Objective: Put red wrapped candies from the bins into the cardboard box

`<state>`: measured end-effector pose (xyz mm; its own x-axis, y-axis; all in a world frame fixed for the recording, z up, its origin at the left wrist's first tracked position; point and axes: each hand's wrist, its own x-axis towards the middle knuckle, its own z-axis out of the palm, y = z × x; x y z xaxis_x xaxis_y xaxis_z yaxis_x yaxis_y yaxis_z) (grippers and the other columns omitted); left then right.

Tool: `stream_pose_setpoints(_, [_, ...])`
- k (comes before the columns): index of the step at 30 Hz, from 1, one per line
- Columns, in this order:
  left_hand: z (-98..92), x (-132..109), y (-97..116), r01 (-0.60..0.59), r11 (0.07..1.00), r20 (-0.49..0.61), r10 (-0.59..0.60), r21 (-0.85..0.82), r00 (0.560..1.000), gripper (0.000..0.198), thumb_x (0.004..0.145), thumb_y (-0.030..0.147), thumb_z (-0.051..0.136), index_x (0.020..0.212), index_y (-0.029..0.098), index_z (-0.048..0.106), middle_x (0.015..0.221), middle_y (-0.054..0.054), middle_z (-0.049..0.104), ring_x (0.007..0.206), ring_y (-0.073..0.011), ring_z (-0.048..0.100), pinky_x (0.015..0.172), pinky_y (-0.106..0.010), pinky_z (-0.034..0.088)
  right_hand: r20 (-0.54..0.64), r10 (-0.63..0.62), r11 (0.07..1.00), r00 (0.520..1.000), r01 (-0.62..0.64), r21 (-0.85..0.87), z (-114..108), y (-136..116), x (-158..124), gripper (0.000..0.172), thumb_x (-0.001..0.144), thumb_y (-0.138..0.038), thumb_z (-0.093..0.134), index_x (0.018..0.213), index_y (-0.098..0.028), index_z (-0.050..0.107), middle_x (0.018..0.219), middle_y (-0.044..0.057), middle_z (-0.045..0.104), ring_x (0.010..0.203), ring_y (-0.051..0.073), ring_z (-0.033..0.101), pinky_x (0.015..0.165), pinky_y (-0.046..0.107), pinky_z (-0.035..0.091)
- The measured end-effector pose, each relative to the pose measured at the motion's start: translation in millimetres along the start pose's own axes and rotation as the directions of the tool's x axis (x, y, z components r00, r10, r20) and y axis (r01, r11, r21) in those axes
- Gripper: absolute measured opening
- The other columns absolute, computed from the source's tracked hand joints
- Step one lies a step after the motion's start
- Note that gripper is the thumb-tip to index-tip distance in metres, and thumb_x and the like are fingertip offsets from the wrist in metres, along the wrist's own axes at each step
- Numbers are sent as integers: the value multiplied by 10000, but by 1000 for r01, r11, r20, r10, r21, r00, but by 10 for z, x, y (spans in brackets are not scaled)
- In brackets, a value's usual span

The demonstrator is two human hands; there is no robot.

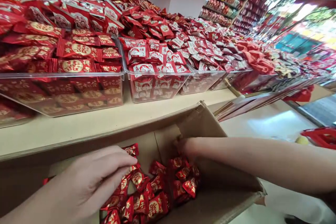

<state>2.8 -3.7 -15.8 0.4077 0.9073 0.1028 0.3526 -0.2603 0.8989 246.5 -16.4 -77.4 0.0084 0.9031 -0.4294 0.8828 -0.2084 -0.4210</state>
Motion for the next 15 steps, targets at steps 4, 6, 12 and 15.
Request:
stream_pose_setpoints(4, [-48,-5,-208,-303,923,378,200,236,904,215,713,219,585,873,295,707,783,-24,716,662,-185,644,609,-179,480,236,-29,983,971,71,-172,258,15,5,697,251,14,746,927,-66,595,991,213,589,771,297,598,617,335,455])
stream_pose_setpoints(6, [-68,0,-279,-324,898,363,208,296,908,220,722,235,581,898,303,694,820,-12,717,697,-187,650,641,-175,475,306,-101,971,947,161,-177,314,-79,15,682,336,-56,759,992,-56,571,1004,211,587,823,299,586,639,323,453])
stream_pose_setpoints(12, [-109,18,-349,-328,870,341,201,368,918,219,715,285,591,908,309,690,846,11,721,721,-192,657,661,-189,471,304,-239,952,922,285,-115,184,-221,251,350,627,-181,630,973,-140,594,894,80,640,747,193,581,587,239,415])
stream_pose_setpoints(15, [-140,34,-319,-306,852,371,145,425,917,234,734,317,569,945,311,670,893,25,719,769,-193,657,703,-210,478,333,-186,949,924,257,-182,87,-193,362,197,621,-130,603,813,-113,639,793,95,650,705,215,577,551,257,387])
